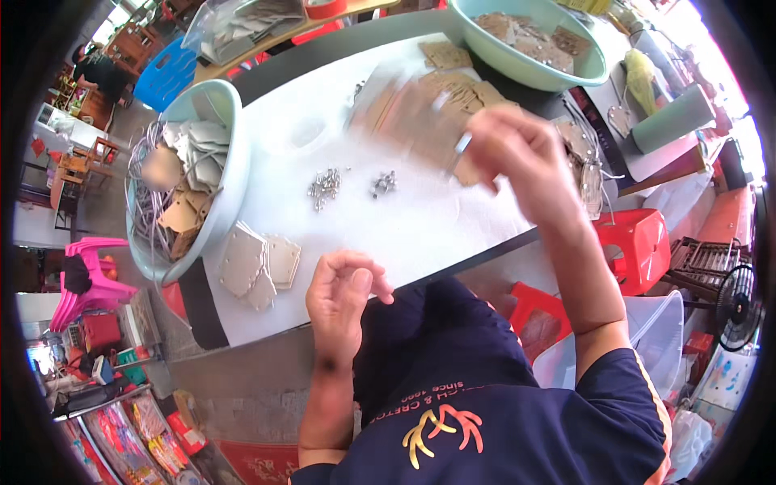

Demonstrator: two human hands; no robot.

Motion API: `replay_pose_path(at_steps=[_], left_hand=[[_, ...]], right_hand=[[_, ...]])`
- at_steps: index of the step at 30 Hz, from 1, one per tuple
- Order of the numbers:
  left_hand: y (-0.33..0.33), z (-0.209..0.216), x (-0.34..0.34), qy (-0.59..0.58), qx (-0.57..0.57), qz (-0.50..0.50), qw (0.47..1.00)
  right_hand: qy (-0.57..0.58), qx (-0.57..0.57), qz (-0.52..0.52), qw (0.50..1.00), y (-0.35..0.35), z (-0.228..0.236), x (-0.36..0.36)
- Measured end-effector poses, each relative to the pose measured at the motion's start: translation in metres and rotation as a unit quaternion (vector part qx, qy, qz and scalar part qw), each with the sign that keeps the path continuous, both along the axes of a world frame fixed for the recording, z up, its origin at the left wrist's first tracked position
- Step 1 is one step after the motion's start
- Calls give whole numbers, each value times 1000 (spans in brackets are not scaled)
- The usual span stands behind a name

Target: Inserting and attaching metal rivets to leather shoe labels.

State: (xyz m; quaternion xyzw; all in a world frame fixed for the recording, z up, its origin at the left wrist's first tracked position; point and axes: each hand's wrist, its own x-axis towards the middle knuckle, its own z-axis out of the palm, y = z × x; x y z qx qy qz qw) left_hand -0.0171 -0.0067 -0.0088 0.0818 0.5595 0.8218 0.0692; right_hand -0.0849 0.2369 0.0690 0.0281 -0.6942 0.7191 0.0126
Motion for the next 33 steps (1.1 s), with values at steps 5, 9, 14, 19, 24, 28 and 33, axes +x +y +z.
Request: replay_pose_path(at_steps=[5,9,14,19,24,28,33], left_hand=[[5,5,1,-21,-19,14,1000],[7,4,-4,-20,-8,8,1000],[4,2,-5,-6,-19,3,1000],[5,1,-6,9,-17,-3,1000],[4,1,-5,3,-8,-3,1000],[2,0,-5,12,-9,-17,1000],[3,3,-4,12,-12,-14,1000]], right_hand=[[25,-280,-92,955,69,15,-38],[-24,-215,-46,975,66,2,-44],[149,461,-110,868,53,-28,-70],[141,583,-67,797,42,-42,-91],[101,665,-15,740,28,-29,-92],[66,650,11,757,29,-17,-84],[315,541,-186,757,45,-20,-74]])
